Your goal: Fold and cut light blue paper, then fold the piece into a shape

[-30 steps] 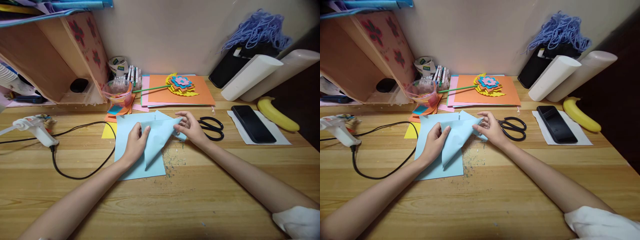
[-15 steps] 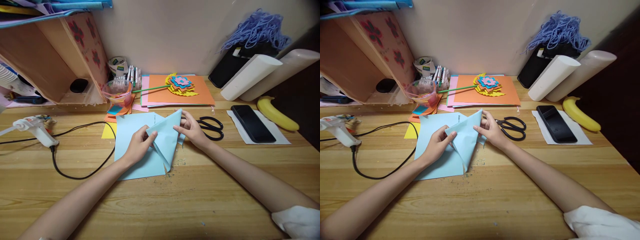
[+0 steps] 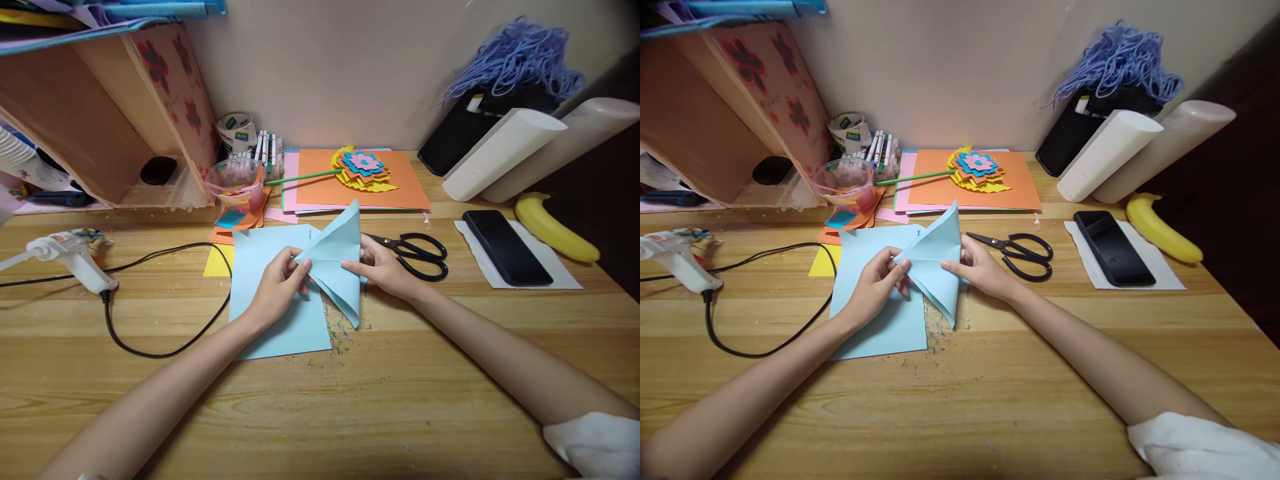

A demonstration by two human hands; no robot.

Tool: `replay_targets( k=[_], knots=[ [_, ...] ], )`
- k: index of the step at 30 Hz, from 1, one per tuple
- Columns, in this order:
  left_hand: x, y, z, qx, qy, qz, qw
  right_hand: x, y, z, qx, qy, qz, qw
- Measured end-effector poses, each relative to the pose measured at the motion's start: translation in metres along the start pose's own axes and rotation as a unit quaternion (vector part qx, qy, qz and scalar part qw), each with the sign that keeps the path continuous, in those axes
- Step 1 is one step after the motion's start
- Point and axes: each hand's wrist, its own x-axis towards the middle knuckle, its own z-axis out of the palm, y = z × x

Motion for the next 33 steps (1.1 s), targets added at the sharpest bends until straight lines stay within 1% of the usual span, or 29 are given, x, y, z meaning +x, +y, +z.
replay_targets(
  k=[3,7,10,14,19,23,27,33],
  knots=[
    [0.0009,0.0003,-0.0002,-0.011,0.037,0.023,0.999,0.0008,-0.0014,-0.0002,0.006,0.0,-0.001,1.0],
    [0.0014,-0.0007,-0.0006,0.017,0.057,0.038,0.997,0.0008,-0.0041,0.0011,-0.003,0.011,0.001,1.0],
    [0.0012,-0.0024,-0.0004,0.061,0.057,0.039,0.996,0.0011,-0.0051,0.0007,-0.005,0.031,0.008,0.999],
    [0.0002,-0.0033,0.0006,0.122,0.046,0.076,0.989,0.0018,-0.004,-0.002,0.003,0.041,0.016,0.999],
    [0.0002,-0.0059,0.0007,0.14,0.049,0.109,0.983,0.0023,-0.0023,-0.0041,-0.002,0.034,0.013,0.999],
    [0.001,-0.0071,-0.0001,0.14,0.037,0.103,0.984,0.0018,-0.0028,-0.0032,-0.003,0.039,0.009,0.999],
    [0.001,-0.0051,-0.0002,0.142,0.04,0.084,0.986,0.001,-0.0032,-0.0028,-0.019,0.05,0.01,0.999],
    [0.0017,-0.0044,-0.0001,0.104,0.036,0.045,0.993,0.0002,-0.0004,-0.0045,-0.059,0.053,0.007,0.997]
  ],
)
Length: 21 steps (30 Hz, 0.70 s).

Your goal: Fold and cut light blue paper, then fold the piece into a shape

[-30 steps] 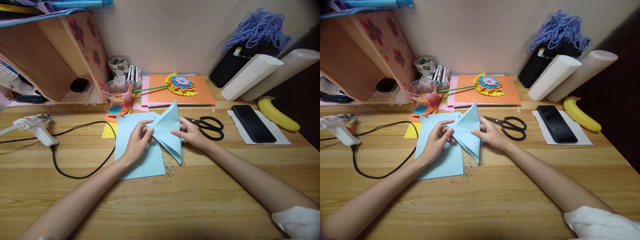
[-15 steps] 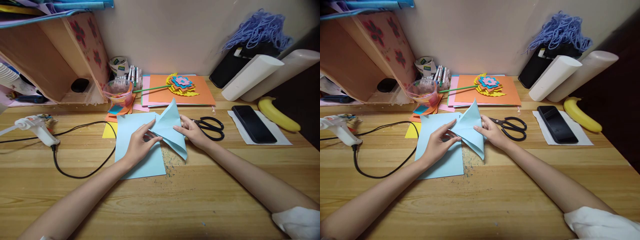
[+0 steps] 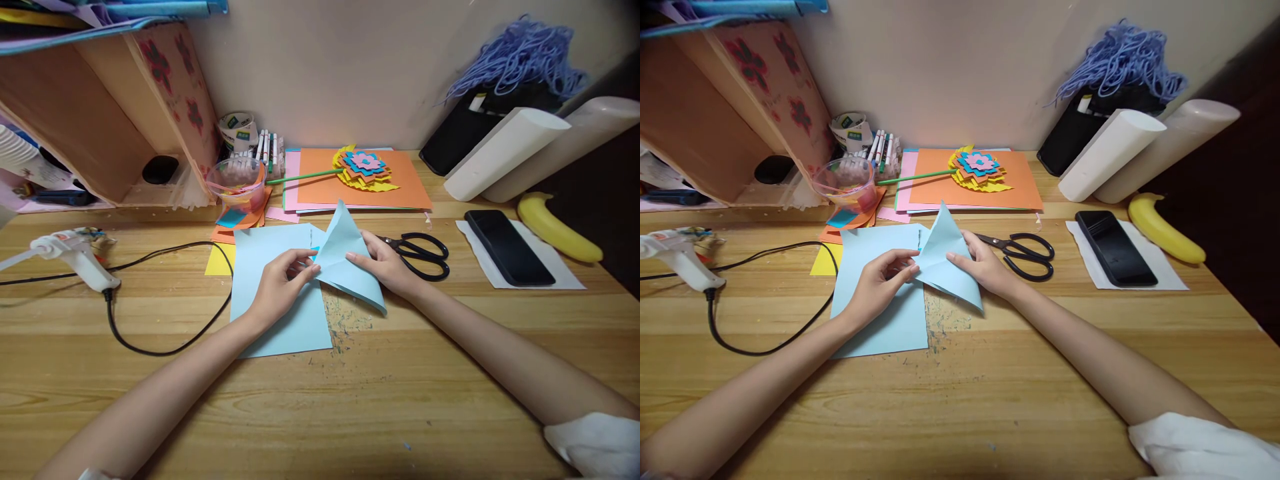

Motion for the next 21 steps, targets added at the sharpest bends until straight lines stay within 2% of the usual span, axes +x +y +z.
replay_targets(
  k=[15,21],
  knots=[
    [-0.0002,-0.0019,0.001,0.004,-0.016,-0.002,1.0,-0.0018,-0.0014,0.0026,-0.019,0.0,-0.009,1.0],
    [-0.0001,-0.001,0.0,0.004,0.026,-0.005,1.0,-0.0004,0.0032,0.0022,-0.033,-0.004,-0.062,0.998]
  ],
)
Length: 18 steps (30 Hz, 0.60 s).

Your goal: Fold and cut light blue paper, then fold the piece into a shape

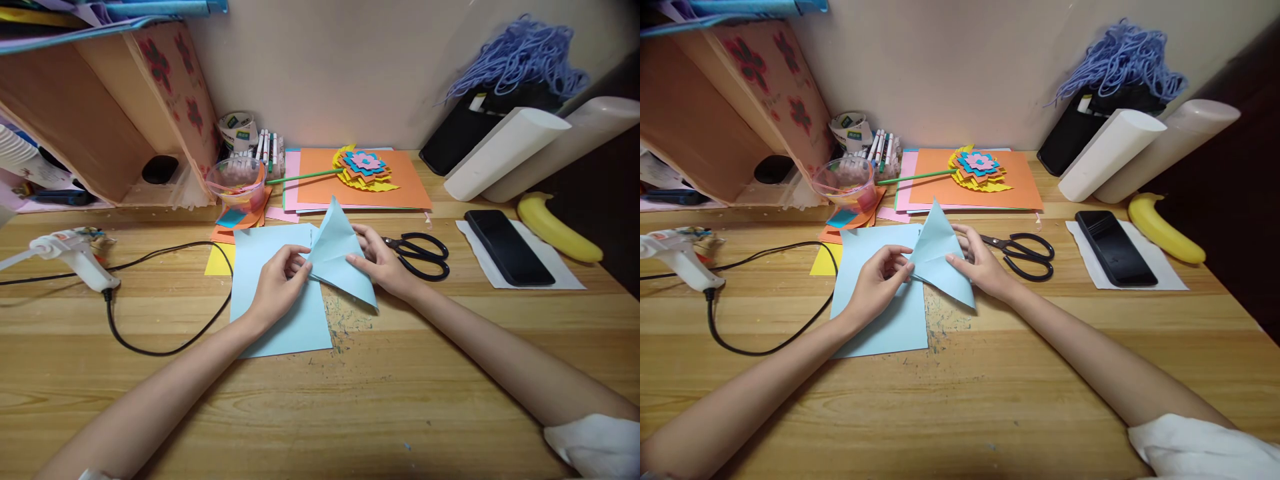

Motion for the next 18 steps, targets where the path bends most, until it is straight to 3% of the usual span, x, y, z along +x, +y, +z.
replay_targets(
  k=[5,8,11,13,18],
  knots=[
    [0.003,-0.004,-0.001,-0.031,0.075,-0.024,0.996,0.0,0.003,-0.003,-0.104,0.05,-0.089,0.989],
    [0.005,-0.007,-0.002,-0.066,0.095,-0.033,0.993,-0.003,-0.002,0.001,-0.244,0.053,-0.166,0.954],
    [0.007,-0.009,-0.001,-0.098,0.058,-0.031,0.993,-0.005,-0.008,0.008,-0.395,-0.023,-0.231,0.889],
    [0.006,-0.008,0.0,-0.109,0.012,-0.027,0.994,-0.006,-0.01,0.01,-0.444,-0.053,-0.242,0.861],
    [0.004,-0.003,0.001,-0.109,-0.064,-0.029,0.992,-0.005,-0.007,0.008,-0.472,-0.056,-0.248,0.844]
  ],
)
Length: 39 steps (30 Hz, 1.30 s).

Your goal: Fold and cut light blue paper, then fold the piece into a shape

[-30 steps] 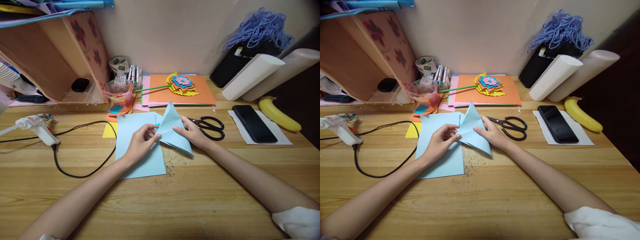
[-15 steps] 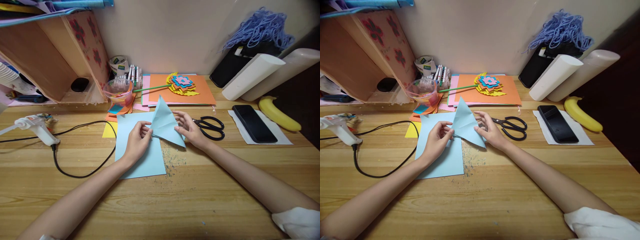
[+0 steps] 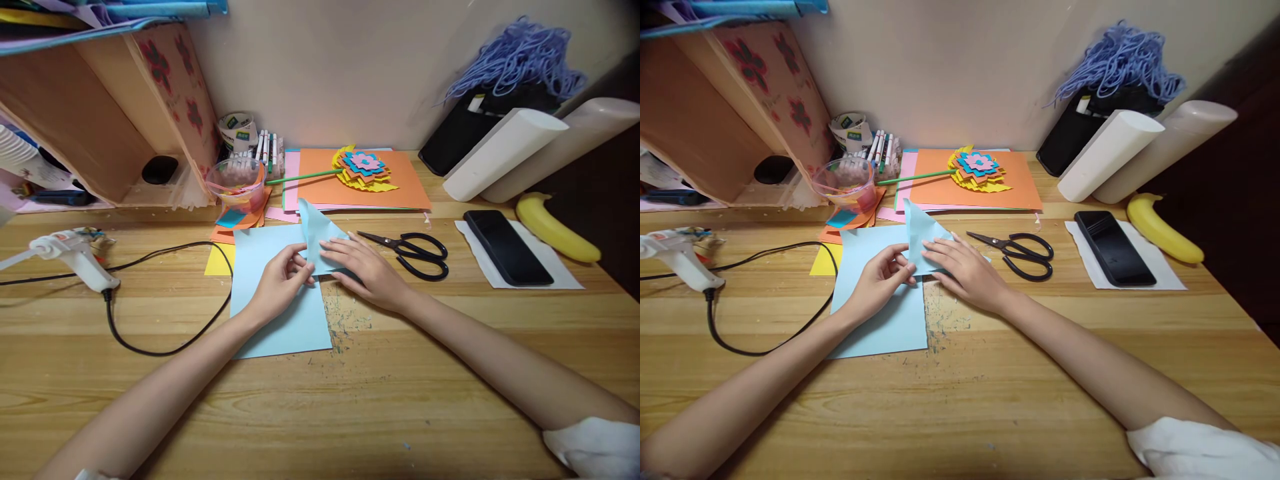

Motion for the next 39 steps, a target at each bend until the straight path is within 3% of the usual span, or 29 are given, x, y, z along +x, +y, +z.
replay_targets(
  k=[17,26,39],
  knots=[
    [0.0008,-0.0041,-0.0005,0.01,-0.038,0.003,0.999,-0.0063,0.0043,0.0052,-0.057,0.07,-0.059,0.994],
    [-0.0005,-0.001,-0.0003,0.036,-0.039,-0.014,0.998,-0.0077,0.0039,0.0039,-0.028,0.099,-0.078,0.992],
    [-0.0039,0.0023,0.0009,0.0,-0.054,-0.014,0.998,-0.0081,0.0026,0.0022,0.046,0.089,-0.034,0.994]
  ],
)
